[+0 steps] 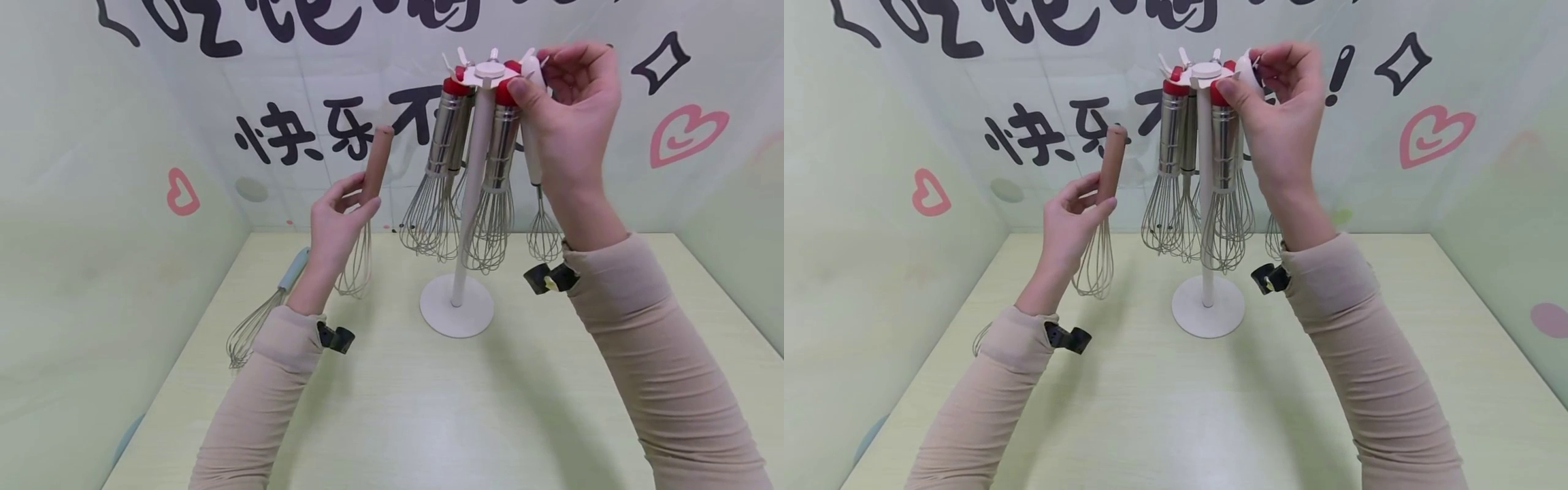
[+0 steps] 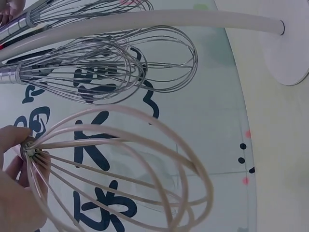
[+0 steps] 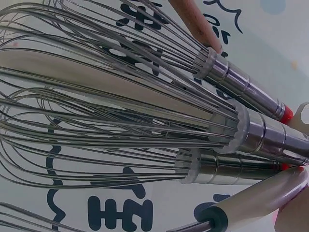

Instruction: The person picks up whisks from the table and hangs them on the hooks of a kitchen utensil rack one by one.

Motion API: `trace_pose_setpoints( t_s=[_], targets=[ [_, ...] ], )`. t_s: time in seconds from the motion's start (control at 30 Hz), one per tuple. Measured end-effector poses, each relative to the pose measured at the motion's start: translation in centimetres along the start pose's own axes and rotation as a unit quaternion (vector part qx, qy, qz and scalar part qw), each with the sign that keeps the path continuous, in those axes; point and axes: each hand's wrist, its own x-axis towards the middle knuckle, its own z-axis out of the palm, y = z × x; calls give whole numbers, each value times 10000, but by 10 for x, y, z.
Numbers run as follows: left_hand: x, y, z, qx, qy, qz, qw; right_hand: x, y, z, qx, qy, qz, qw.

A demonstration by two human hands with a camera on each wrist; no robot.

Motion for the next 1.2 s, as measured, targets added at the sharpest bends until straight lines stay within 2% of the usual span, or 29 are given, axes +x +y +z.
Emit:
trace_pose_setpoints(
  t_s=[0.4, 0.63, 1.03, 1.2],
  targets=[
    [-9, 22, 13, -531, 19, 457, 9975, -5, 4, 4, -168, -23, -70, 9998],
    [-13, 26, 17, -597, -171, 565, 9965, -4, 6, 2, -167, -71, -27, 9998],
    [-15, 30, 20, -517, -246, 705, 9959, -3, 9, -3, -651, -141, 121, 9977],
    [-16, 34, 23, -550, -291, 741, 9953, -2, 8, -4, -637, -124, 219, 9976]
  ],
)
